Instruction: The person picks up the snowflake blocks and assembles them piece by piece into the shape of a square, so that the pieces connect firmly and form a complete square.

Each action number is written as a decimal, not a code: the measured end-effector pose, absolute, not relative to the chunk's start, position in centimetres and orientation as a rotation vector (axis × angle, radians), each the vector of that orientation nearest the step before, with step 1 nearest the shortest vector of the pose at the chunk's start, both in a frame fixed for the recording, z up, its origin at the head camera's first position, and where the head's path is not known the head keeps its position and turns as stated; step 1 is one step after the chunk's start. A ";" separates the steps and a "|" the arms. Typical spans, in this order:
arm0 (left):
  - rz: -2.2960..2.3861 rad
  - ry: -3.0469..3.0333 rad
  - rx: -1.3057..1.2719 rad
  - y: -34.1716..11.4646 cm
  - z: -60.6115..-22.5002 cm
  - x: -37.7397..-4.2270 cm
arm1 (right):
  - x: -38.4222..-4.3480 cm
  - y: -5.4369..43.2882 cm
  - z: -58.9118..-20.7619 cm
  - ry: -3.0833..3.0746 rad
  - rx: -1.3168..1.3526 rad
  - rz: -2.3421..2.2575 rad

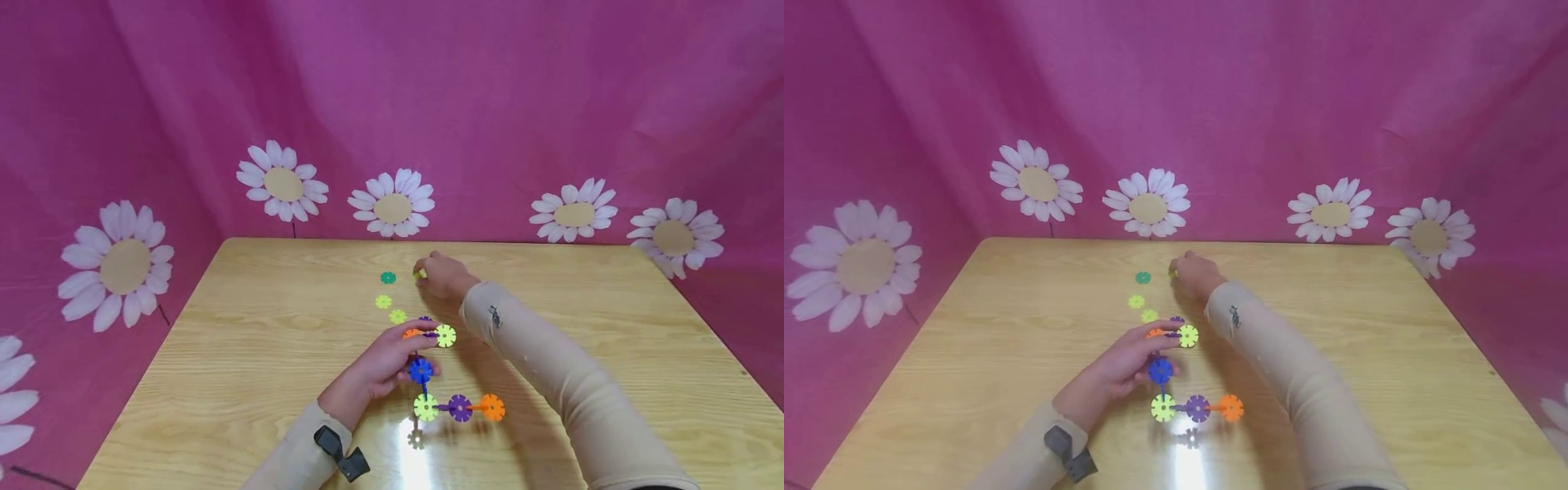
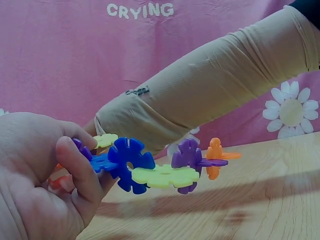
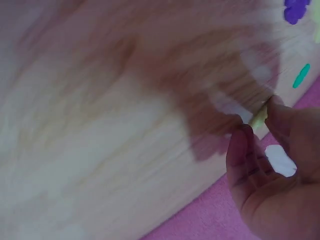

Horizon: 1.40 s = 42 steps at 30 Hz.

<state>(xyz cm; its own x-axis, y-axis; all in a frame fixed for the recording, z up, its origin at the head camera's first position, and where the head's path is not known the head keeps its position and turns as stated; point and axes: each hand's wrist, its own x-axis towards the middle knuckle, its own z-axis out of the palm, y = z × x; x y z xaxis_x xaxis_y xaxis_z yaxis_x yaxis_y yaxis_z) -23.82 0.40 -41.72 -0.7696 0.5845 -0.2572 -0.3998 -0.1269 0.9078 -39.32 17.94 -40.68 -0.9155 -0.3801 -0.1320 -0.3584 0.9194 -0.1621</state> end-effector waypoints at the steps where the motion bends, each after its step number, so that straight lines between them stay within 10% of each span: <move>1: 1.955 1.493 0.212 0.5 -41.7 -23.8 | -39.3 18.0 -40.7 2.921 -0.548 -0.242; 42: 1.963 1.517 0.181 0.4 -41.4 -23.9 | -29.0 23.1 -36.1 2.833 -0.582 -1.228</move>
<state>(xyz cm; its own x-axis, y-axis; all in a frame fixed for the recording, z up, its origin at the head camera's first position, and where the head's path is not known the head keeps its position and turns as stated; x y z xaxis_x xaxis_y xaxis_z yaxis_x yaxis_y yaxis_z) -23.86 0.36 -41.43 -0.7841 0.5596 -0.2684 -0.4008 -0.1263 0.9074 -28.99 23.05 -36.12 -0.9314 -0.3338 0.1450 -0.3339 0.6257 -0.7050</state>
